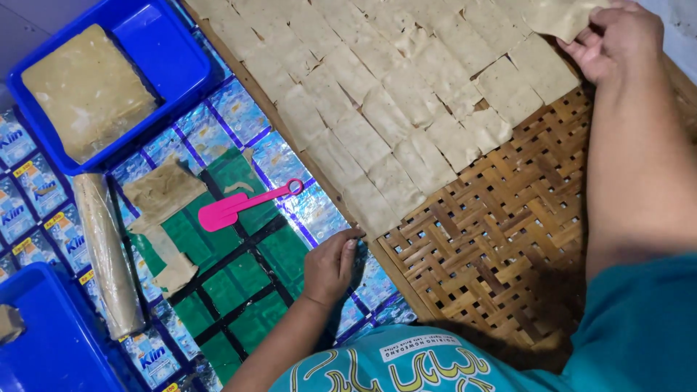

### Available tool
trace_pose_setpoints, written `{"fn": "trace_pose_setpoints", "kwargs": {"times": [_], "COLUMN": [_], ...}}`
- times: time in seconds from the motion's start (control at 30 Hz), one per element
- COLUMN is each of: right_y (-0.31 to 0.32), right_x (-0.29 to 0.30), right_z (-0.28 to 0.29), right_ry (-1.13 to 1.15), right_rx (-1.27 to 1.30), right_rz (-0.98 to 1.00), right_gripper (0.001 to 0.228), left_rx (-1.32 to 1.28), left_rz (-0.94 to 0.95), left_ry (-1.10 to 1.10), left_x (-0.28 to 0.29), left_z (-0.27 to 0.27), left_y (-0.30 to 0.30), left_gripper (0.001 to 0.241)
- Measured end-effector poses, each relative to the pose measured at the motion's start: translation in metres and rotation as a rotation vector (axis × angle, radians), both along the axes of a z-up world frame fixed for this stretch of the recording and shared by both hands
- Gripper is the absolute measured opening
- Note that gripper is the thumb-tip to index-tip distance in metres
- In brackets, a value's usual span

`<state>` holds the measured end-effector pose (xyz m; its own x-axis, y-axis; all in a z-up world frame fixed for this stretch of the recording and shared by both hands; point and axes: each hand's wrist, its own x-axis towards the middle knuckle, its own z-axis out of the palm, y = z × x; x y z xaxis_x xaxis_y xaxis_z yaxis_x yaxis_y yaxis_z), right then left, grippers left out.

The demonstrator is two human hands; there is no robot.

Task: Rolling out dough with a pin and cutting it into squares with a plastic scraper to prepare crackers.

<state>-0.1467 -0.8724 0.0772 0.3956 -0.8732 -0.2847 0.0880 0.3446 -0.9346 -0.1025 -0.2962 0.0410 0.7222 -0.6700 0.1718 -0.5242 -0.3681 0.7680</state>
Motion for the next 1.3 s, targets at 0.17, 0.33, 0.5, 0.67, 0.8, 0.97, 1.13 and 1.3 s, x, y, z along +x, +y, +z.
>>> {"fn": "trace_pose_setpoints", "kwargs": {"times": [0.17, 0.33, 0.5, 0.67, 0.8, 0.97, 1.13, 1.3], "right_y": [0.003, -0.015, -0.021, -0.016, -0.003, -0.009, 0.011, 0.181], "right_x": [-0.017, -0.035, -0.044, -0.046, -0.048, -0.055, -0.059, -0.026], "right_z": [-0.005, -0.027, -0.031, -0.027, -0.015, -0.027, -0.052, -0.007], "right_ry": [0.054, 0.092, 0.226, 0.309, 0.589, 0.726, 0.821, 0.508], "right_rx": [-0.001, -0.007, -0.055, -0.131, -0.269, -0.406, -0.867, -1.211], "right_rz": [-0.167, -0.129, -0.146, -0.108, -0.072, -0.052, -0.203, 0.234], "right_gripper": [0.026, 0.023, 0.027, 0.021, 0.023, 0.020, 0.027, 0.018], "left_rx": [-0.001, -0.010, -0.015, -0.002, 0.006, 0.001, -0.007, -0.041], "left_rz": [-0.003, -0.002, -0.002, 0.004, 0.008, 0.007, 0.017, 0.011], "left_ry": [-0.008, -0.006, 0.002, -0.019, -0.020, -0.012, -0.003, 0.032], "left_x": [0.001, 0.001, 0.001, 0.001, 0.000, 0.001, 0.001, 0.001], "left_z": [-0.001, 0.001, 0.005, 0.000, 0.002, 0.001, 0.002, 0.002], "left_y": [0.000, -0.001, -0.002, -0.001, -0.001, -0.001, -0.001, 0.003], "left_gripper": [0.022, 0.022, 0.021, 0.021, 0.023, 0.023, 0.023, 0.024]}}
